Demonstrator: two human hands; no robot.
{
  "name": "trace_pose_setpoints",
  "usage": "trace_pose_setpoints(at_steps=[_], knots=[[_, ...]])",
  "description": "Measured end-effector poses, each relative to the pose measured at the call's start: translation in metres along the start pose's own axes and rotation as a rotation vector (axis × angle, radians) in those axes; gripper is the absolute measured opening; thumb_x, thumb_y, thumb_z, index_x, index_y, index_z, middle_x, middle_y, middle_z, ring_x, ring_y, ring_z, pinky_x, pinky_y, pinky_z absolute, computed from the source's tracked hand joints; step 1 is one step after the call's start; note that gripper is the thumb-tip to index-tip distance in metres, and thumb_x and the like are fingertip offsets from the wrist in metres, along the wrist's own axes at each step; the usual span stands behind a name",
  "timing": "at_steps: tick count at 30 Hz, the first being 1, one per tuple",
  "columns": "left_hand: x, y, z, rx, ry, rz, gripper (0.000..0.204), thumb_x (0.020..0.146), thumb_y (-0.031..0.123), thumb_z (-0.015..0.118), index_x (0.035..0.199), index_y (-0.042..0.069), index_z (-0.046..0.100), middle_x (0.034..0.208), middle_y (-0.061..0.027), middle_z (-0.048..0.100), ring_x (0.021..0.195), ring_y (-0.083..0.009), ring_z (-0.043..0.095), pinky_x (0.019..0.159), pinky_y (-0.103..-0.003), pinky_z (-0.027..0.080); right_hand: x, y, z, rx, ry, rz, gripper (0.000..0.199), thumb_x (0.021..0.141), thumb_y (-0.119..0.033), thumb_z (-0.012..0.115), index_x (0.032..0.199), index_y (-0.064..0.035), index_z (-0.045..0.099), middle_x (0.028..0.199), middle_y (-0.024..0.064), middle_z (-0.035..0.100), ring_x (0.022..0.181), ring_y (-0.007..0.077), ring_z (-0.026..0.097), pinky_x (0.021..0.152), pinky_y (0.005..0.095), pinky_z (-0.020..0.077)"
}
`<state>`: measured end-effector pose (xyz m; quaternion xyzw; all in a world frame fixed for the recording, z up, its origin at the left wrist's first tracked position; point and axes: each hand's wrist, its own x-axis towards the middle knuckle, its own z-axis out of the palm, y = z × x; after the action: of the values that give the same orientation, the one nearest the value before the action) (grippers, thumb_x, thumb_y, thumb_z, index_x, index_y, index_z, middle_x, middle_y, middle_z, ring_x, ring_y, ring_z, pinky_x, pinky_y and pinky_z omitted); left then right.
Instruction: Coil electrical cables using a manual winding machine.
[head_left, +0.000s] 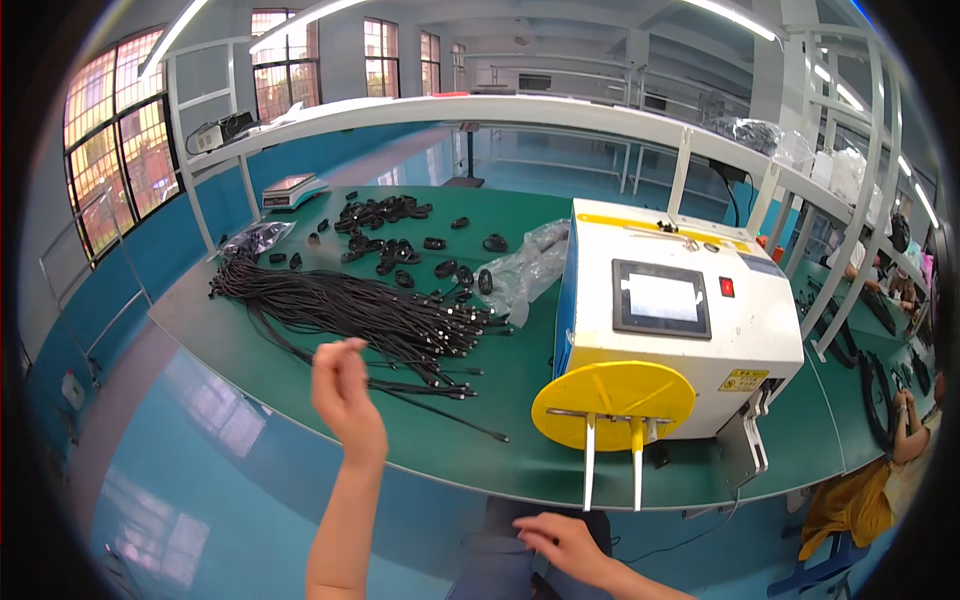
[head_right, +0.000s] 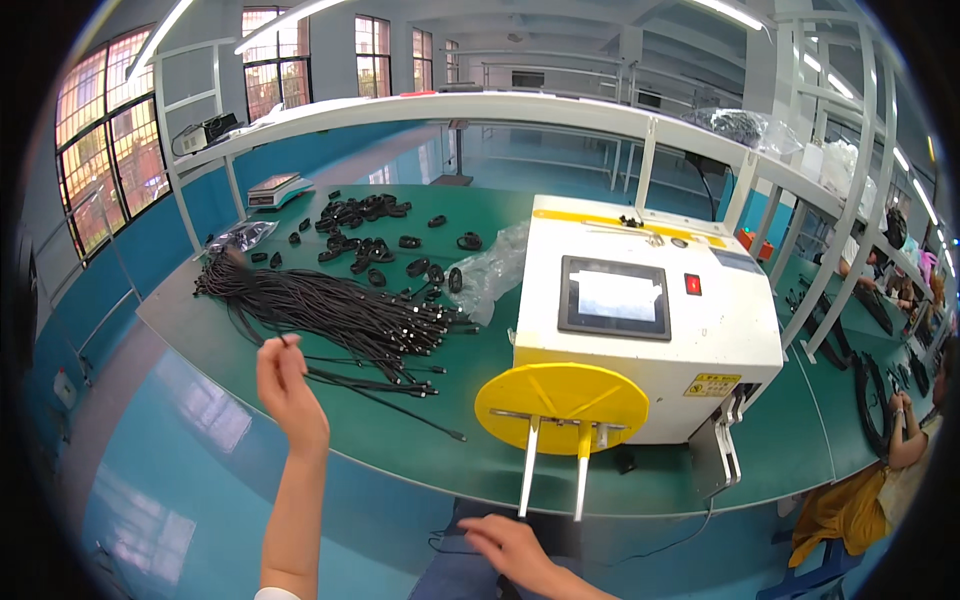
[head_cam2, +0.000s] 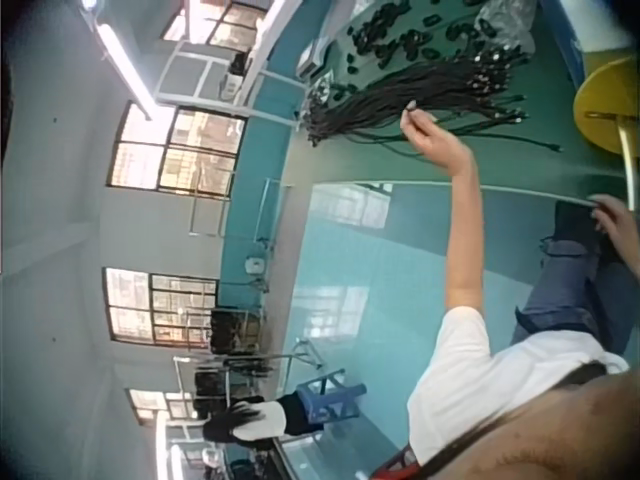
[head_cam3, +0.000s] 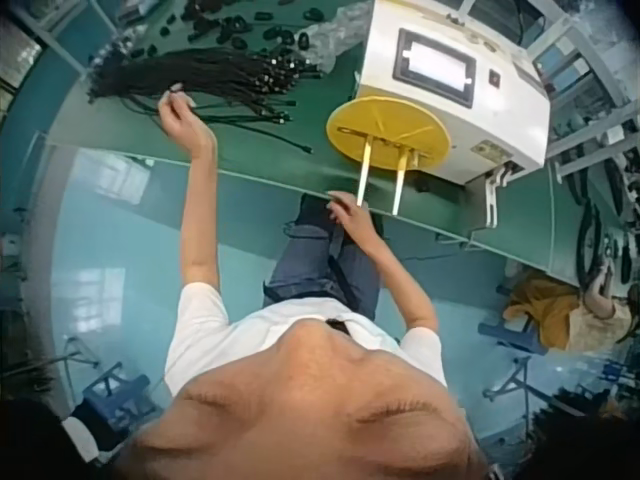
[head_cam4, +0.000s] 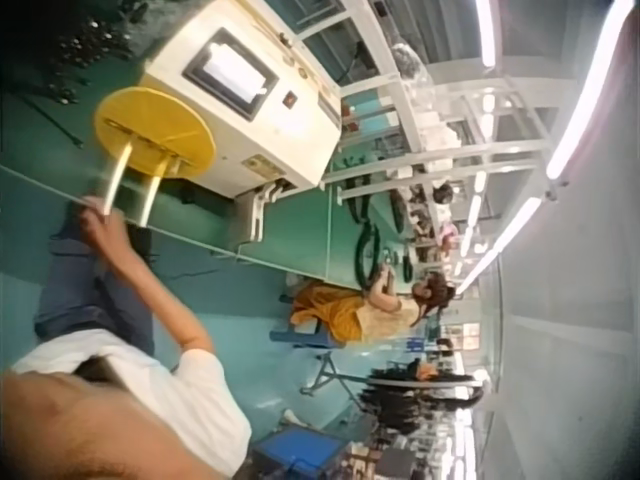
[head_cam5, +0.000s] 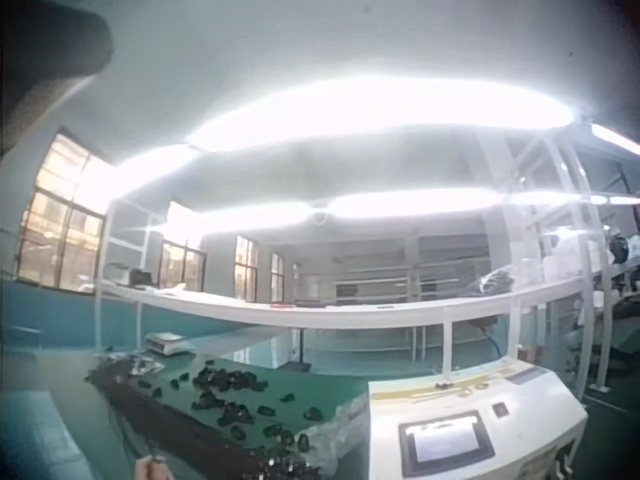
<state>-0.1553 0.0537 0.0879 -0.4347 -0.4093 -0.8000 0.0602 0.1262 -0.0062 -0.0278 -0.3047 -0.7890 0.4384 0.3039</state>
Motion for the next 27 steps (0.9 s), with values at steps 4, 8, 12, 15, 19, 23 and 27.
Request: trace_pose_setpoints(at_steps=[4,8,12,15,19,23,27], knots=[[-0.039,0.062,0.012,0.075,-0.734,0.489,0.015,0.074,0.004,0.067,0.088,0.009,0.067,0.078,-0.0007,0.057,0.066,-0.0167,0.049,0.061,-0.03,0.036,-0.02,-0.105,-0.046,0.23,0.101,-0.094,0.042,0.076,0.004,0.064,0.117,-0.0003,0.056,0.083,0.0124,0.064,0.073,0.0212,0.065,0.064,0.0284,0.0539],[-0.075,0.083,0.028,0.0,-0.961,0.482,0.017,0.072,0.006,0.07,0.089,0.01,0.069,0.072,0.0008,0.056,0.063,-0.0171,0.049,0.06,-0.029,0.035,-0.061,-0.096,-0.084,0.576,0.489,0.043,0.049,0.073,0.011,0.059,0.12,0.0006,0.05,0.075,0.0165,0.062,0.063,0.0253,0.065,0.058,0.0319,0.0555],[-0.09,0.082,0.042,-0.046,-0.974,0.391,0.016,0.072,0.006,0.071,0.087,0.01,0.069,0.072,-0.0006,0.057,0.063,-0.018,0.05,0.058,-0.03,0.036,-0.072,-0.085,-0.098,0.169,0.64,-0.018,0.032,0.072,0.013,0.059,0.102,0.0025,0.062,0.076,0.013,0.064,0.065,0.0208,0.065,0.06,0.0288,0.0528],[-0.089,0.081,0.05,-0.038,-0.974,0.374,0.015,0.073,0.004,0.071,0.088,0.009,0.069,0.073,-0.0018,0.058,0.063,-0.0191,0.052,0.056,-0.031,0.038,-0.064,-0.076,-0.102,-0.079,0.724,-0.025,0.023,0.074,0.014,0.056,0.093,0.0046,0.065,0.076,0.0116,0.063,0.066,0.0189,0.065,0.061,0.0262,0.0522],[-0.086,0.084,0.06,0.029,-0.886,0.244,0.012,0.075,0.001,0.069,0.086,0.006,0.068,0.074,-0.0045,0.059,0.064,-0.0204,0.055,0.052,-0.031,0.042,-0.039,-0.042,-0.109,-0.262,0.69,-0.052,0.021,0.075,0.011,0.061,0.095,0.0047,0.065,0.078,0.0115,0.064,0.073,0.0196,0.065,0.063,0.0266,0.0506],[-0.086,0.082,0.081,0.071,-0.869,0.186,0.011,0.072,0.002,0.07,0.081,0.004,0.065,0.072,-0.0069,0.059,0.066,-0.0242,0.059,0.058,-0.032,0.047,-0.012,-0.014,-0.102,-0.537,0.7,-0.179,0.021,0.073,0.004,0.069,0.094,0.0001,0.067,0.082,0.0136,0.065,0.075,0.0256,0.065,0.064,0.0321,0.0495],[-0.089,0.083,0.092,0.131,-0.894,0.157,0.008,0.073,0.003,0.07,0.079,0.005,0.065,0.073,-0.0061,0.059,0.067,-0.0231,0.059,0.058,-0.033,0.046,0.002,-0.005,-0.099,-0.686,0.757,-0.183,0.019,0.073,0.001,0.069,0.091,-0.0012,0.066,0.082,0.0138,0.064,0.074,0.0294,0.063,0.064,0.0338,0.0497]])
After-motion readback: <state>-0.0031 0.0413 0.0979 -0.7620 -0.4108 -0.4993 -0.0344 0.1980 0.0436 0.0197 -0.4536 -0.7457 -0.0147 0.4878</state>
